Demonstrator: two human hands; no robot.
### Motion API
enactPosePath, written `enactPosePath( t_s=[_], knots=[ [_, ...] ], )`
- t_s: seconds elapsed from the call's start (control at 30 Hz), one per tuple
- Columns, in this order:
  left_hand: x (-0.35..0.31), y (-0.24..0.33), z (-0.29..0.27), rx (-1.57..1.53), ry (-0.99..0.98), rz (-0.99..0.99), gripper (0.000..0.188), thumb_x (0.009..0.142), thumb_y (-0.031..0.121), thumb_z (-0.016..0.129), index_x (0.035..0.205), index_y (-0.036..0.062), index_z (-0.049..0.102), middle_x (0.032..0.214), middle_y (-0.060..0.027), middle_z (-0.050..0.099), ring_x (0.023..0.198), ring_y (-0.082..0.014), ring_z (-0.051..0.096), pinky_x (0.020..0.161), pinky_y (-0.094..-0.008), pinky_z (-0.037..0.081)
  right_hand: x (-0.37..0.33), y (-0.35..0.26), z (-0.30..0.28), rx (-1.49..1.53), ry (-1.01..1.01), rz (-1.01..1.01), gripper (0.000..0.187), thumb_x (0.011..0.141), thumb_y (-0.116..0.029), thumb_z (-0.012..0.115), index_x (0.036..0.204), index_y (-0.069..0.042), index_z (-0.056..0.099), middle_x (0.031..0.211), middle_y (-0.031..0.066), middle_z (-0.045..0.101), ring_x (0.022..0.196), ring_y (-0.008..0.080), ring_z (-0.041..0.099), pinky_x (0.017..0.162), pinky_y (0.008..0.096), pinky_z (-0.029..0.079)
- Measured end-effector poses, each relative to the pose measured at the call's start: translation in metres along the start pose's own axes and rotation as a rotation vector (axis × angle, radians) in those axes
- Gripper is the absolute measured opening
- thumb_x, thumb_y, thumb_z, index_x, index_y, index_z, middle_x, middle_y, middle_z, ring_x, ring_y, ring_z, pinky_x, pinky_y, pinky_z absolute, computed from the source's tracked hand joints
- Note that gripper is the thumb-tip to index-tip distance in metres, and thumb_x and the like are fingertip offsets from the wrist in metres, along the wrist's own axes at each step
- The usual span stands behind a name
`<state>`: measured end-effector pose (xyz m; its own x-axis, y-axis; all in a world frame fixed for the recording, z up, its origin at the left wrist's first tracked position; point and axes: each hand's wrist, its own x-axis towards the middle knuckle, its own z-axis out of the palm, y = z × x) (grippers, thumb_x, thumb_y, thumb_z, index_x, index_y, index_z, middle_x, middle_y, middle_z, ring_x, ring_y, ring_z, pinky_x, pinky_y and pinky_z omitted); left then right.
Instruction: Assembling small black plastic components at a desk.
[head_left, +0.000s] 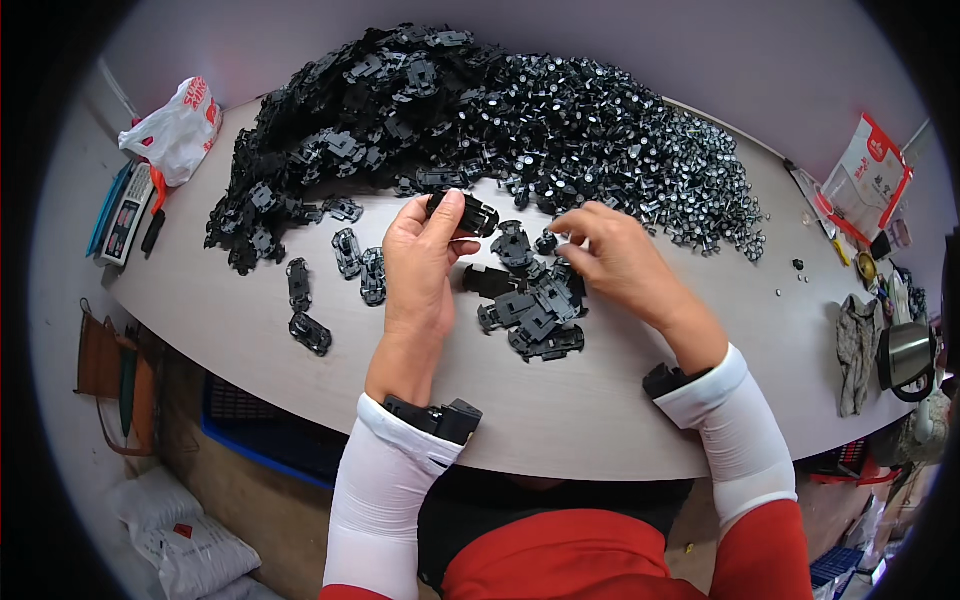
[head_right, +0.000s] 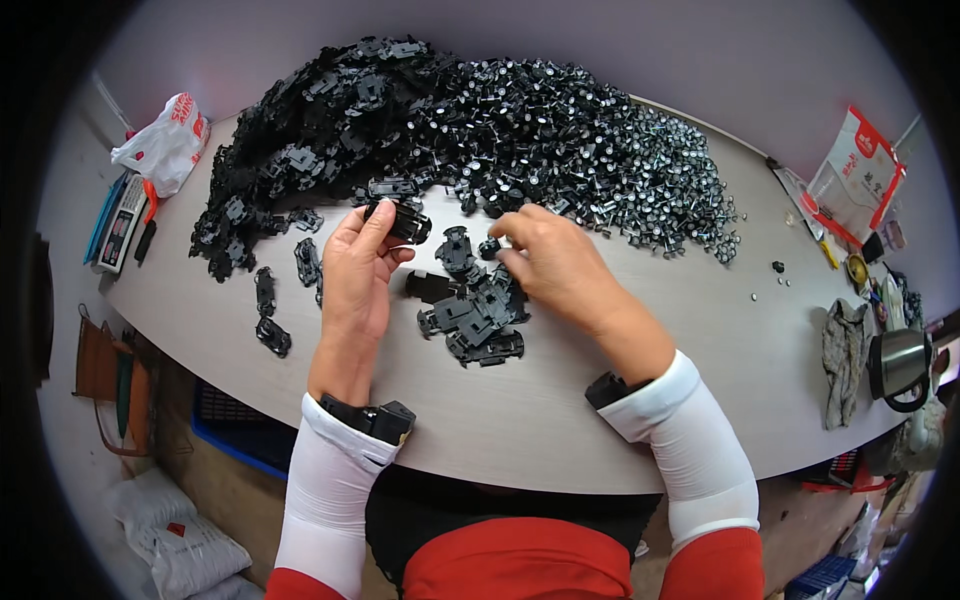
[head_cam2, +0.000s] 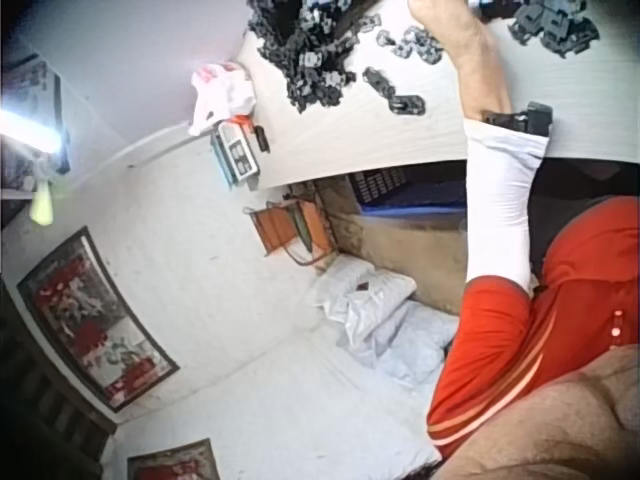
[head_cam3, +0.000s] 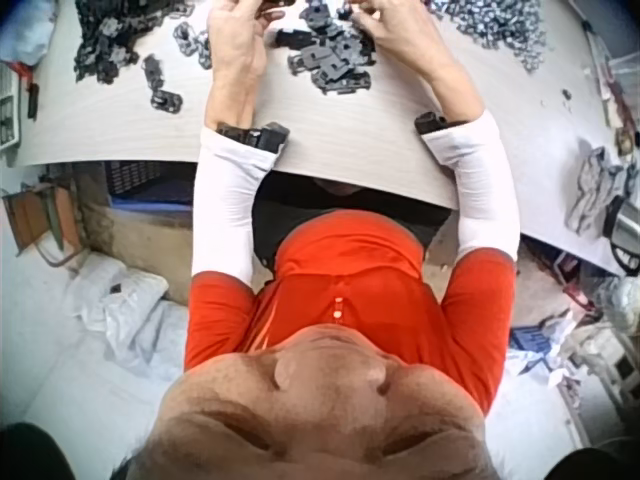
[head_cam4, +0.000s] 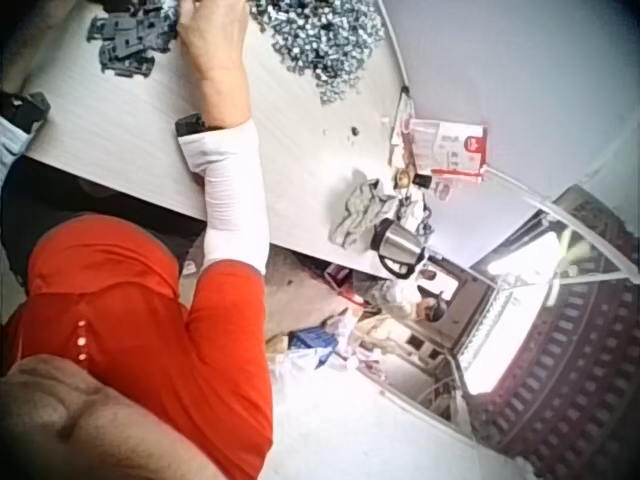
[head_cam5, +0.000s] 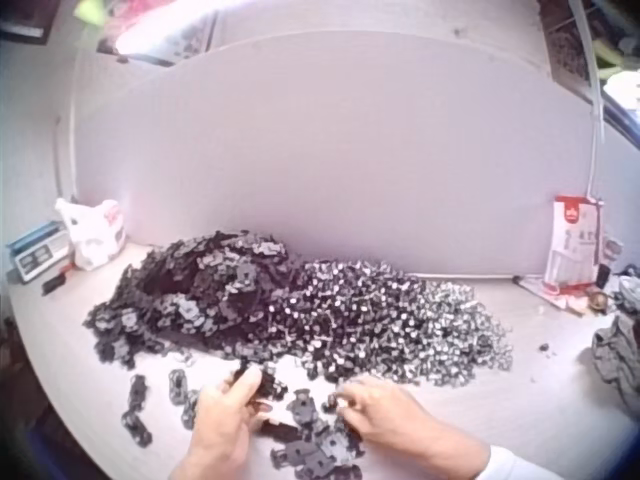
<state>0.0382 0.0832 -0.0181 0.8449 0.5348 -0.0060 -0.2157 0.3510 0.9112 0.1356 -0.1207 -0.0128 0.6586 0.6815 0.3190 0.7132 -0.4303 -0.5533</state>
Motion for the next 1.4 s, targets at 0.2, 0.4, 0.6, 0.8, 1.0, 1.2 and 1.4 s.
enactPosePath(
  t_s=[0.2,0.4,0.6,0.8,1.0,1.2,1.4],
  knots=[
    [-0.002,0.005,0.0,0.267,-0.007,0.079,0.021,0.099,0.018,0.069,0.112,0.0016,0.067,0.09,-0.0011,0.069,0.077,-0.0058,0.063,0.063,-0.0218,0.052,0.006,0.005,0.005,-0.11,-0.057,-0.007,0.012,0.088,-0.012,0.071,0.095,-0.002,0.07,0.087,0.0118,0.064,0.079,0.0268,0.066,0.073,0.0382,0.053],
    [0.002,0.028,-0.071,1.224,-0.016,0.368,0.033,0.094,0.013,0.068,0.123,-0.0026,0.065,0.106,-0.0094,0.069,0.084,-0.0153,0.065,0.072,-0.0305,0.053,-0.018,0.006,-0.018,-0.169,-0.027,0.029,0.009,0.086,-0.01,0.07,0.092,-0.003,0.068,0.086,0.0112,0.064,0.079,0.0258,0.066,0.072,0.0372,0.053],
    [0.0,0.039,-0.037,1.484,-0.105,0.692,0.031,0.091,0.017,0.07,0.117,-0.0003,0.07,0.103,-0.0178,0.068,0.099,-0.0347,0.063,0.09,-0.042,0.051,-0.032,0.005,-0.021,-0.095,-0.05,0.065,0.012,0.086,-0.013,0.071,0.09,-0.003,0.069,0.086,0.0132,0.064,0.084,0.0315,0.065,0.076,0.0423,0.052],
    [0.013,0.0,0.022,1.596,-0.316,0.438,0.047,0.085,0.037,0.078,0.104,-0.006,0.072,0.098,-0.0206,0.069,0.097,-0.0371,0.064,0.086,-0.0454,0.052,-0.031,0.004,-0.007,-0.131,0.012,0.056,0.012,0.085,-0.012,0.072,0.088,-0.002,0.068,0.085,0.0135,0.064,0.083,0.0316,0.065,0.075,0.0423,0.053],
    [0.018,-0.016,0.032,1.328,-0.371,0.337,0.044,0.082,0.03,0.082,0.1,-0.0077,0.069,0.095,-0.0222,0.069,0.091,-0.0354,0.067,0.082,-0.0424,0.054,-0.034,0.01,-0.013,-0.02,0.023,0.046,0.012,0.083,-0.005,0.069,0.093,-0.001,0.065,0.092,0.0146,0.063,0.086,0.0326,0.064,0.078,0.0423,0.053],
    [0.014,-0.02,0.041,0.646,-0.367,-0.043,0.028,0.093,0.007,0.073,0.117,-0.003,0.062,0.092,-0.0025,0.07,0.08,-0.0075,0.063,0.07,-0.023,0.05,-0.033,0.009,-0.013,0.054,0.031,0.04,0.012,0.082,-0.001,0.067,0.094,0.0,0.065,0.094,0.0148,0.063,0.09,0.0335,0.064,0.081,0.0428,0.052],
    [0.005,-0.001,0.033,0.295,-0.303,-0.316,0.025,0.099,0.014,0.068,0.119,0.0037,0.056,0.097,-0.0056,0.071,0.084,-0.0116,0.068,0.07,-0.0272,0.058,-0.034,0.016,-0.013,0.021,0.024,0.004,0.014,0.083,0.002,0.065,0.098,0.0,0.065,0.097,0.0144,0.064,0.093,0.0334,0.063,0.083,0.0424,0.052]
  ],
)
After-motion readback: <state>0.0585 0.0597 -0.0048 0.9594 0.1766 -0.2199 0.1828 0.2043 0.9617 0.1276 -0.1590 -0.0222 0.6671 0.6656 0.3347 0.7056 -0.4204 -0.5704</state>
